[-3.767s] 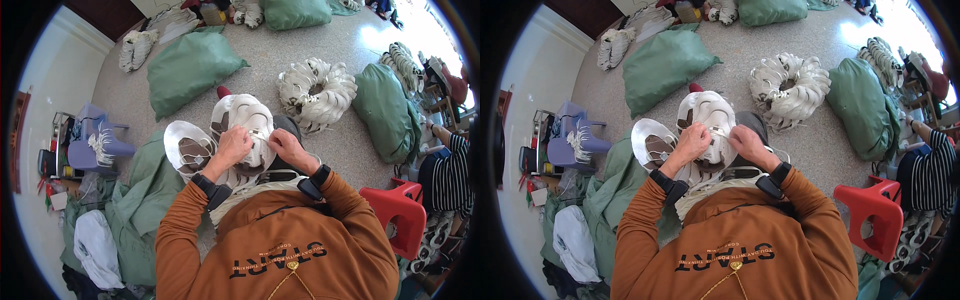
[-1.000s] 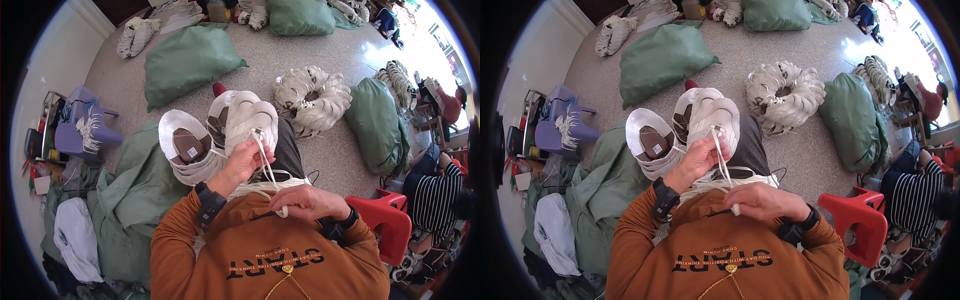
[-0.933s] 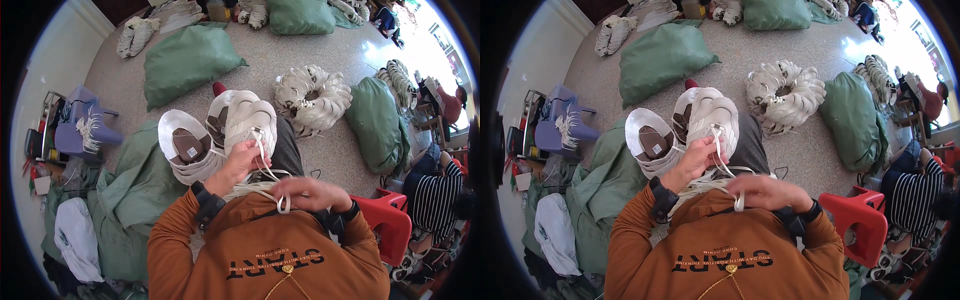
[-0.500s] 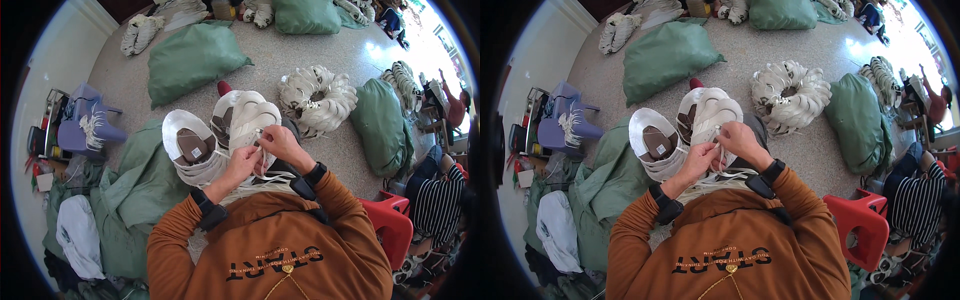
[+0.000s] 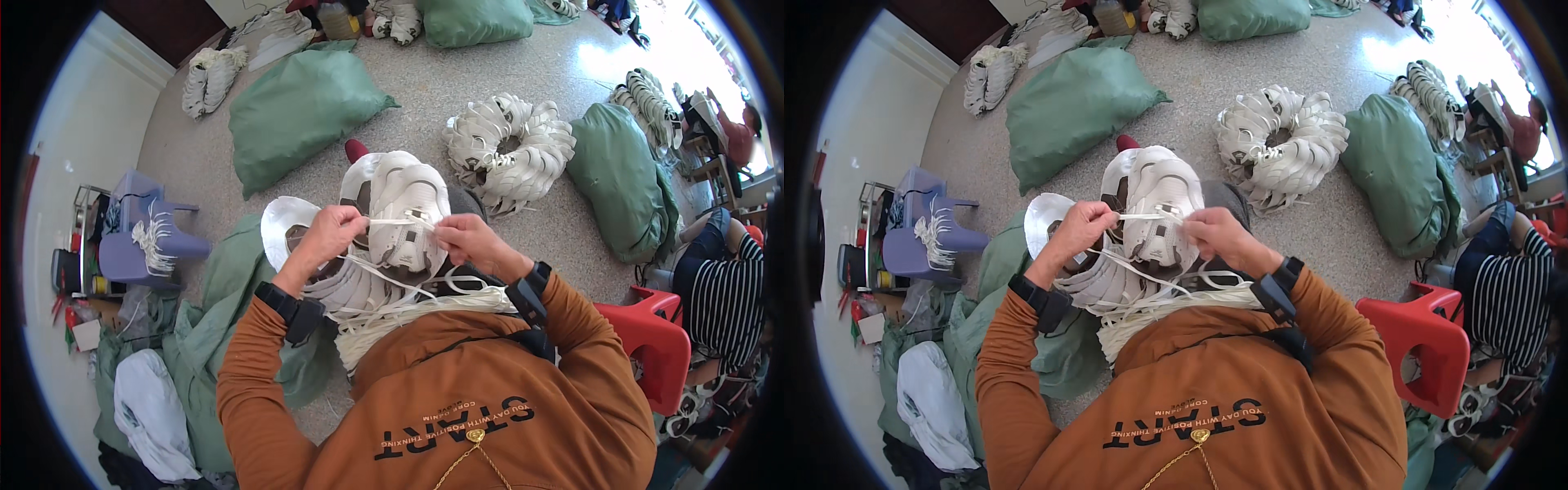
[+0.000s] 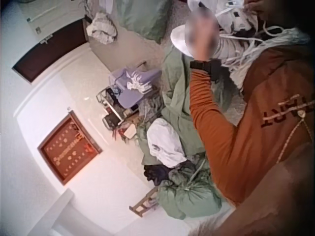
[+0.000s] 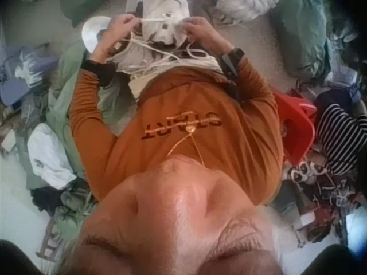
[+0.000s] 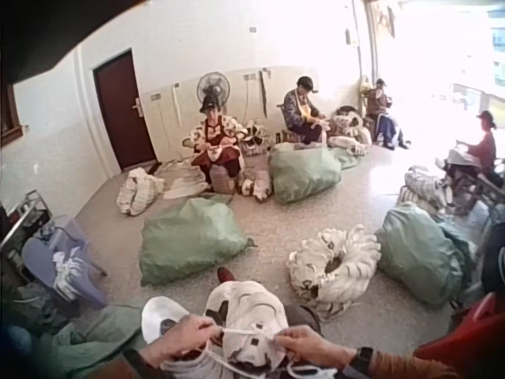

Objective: The person is sitting on the floor in a workshop environment, lacing a pair of white shoes. They thread the laces through the eyelets, pull them tight, and tie them into a knot. The person handles the shoes and laces by hand throughout the process.

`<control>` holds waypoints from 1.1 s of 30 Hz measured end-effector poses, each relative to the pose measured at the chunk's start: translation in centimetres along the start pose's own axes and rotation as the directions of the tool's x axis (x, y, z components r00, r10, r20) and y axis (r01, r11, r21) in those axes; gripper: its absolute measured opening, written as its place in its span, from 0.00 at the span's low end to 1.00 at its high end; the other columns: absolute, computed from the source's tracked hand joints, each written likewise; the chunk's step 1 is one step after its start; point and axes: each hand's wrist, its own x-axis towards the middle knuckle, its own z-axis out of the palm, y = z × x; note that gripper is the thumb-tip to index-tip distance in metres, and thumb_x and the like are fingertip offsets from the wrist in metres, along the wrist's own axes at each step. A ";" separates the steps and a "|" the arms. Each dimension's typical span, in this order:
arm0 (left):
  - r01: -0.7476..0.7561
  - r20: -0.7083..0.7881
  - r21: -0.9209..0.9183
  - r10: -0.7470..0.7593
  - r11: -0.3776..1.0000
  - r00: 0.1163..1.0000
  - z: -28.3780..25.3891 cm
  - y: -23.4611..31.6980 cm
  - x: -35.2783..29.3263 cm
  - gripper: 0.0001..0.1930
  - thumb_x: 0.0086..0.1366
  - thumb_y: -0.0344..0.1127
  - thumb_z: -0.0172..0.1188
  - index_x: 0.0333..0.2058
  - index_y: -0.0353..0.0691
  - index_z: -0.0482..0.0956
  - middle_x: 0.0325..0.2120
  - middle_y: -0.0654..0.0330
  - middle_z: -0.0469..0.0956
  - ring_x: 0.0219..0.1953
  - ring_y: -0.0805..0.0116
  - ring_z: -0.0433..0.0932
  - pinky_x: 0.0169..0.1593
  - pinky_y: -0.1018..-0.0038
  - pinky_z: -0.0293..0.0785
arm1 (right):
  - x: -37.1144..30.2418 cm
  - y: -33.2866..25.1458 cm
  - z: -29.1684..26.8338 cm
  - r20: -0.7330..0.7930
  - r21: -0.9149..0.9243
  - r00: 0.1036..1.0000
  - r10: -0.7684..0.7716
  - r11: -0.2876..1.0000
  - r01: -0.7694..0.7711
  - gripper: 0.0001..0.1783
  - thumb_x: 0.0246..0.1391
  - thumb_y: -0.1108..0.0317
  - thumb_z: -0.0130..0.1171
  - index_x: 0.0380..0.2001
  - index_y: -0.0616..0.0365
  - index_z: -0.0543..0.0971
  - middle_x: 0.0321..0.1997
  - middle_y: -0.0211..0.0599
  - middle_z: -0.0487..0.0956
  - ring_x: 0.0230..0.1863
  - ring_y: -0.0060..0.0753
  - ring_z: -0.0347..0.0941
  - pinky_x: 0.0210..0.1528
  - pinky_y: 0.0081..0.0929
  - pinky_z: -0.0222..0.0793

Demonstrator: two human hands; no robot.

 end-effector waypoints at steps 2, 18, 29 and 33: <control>-0.012 -0.033 0.090 0.015 0.996 0.999 -0.6 -0.2 0.5 0.15 0.65 0.41 0.61 0.29 0.32 0.82 0.18 0.61 0.77 0.23 0.73 0.74 0.30 0.71 0.70 | -1.6 0.9 -1.2 -0.005 -0.104 1.000 -0.009 0.995 0.008 0.11 0.68 0.64 0.54 0.43 0.60 0.79 0.22 0.19 0.66 0.18 0.11 0.56 0.18 0.14 0.49; 0.117 -0.144 0.287 -0.078 0.951 0.987 -7.1 -6.9 -2.0 0.16 0.62 0.43 0.61 0.26 0.35 0.84 0.21 0.51 0.80 0.25 0.56 0.79 0.33 0.62 0.74 | -18.3 4.4 -16.7 -0.611 0.622 0.753 -0.243 0.442 0.647 0.24 0.72 0.54 0.47 0.22 0.54 0.72 0.41 0.38 0.82 0.50 0.38 0.75 0.64 0.45 0.67; -0.292 -0.281 0.355 0.400 0.888 0.872 9.4 5.1 -5.1 0.08 0.63 0.33 0.64 0.34 0.33 0.78 0.30 0.51 0.77 0.32 0.52 0.78 0.36 0.61 0.74 | -25.1 13.1 -35.6 -0.690 0.558 0.655 -0.308 0.349 0.753 0.15 0.67 0.59 0.56 0.39 0.62 0.79 0.41 0.39 0.82 0.48 0.39 0.78 0.64 0.45 0.70; -0.226 -0.271 0.276 0.301 0.934 0.914 12.9 4.9 -1.9 0.11 0.61 0.33 0.66 0.38 0.33 0.78 0.25 0.51 0.78 0.29 0.52 0.79 0.35 0.60 0.74 | -26.2 11.2 -38.9 -0.710 0.430 0.639 -0.296 0.536 0.726 0.10 0.66 0.68 0.57 0.46 0.62 0.76 0.40 0.35 0.80 0.42 0.29 0.76 0.51 0.30 0.75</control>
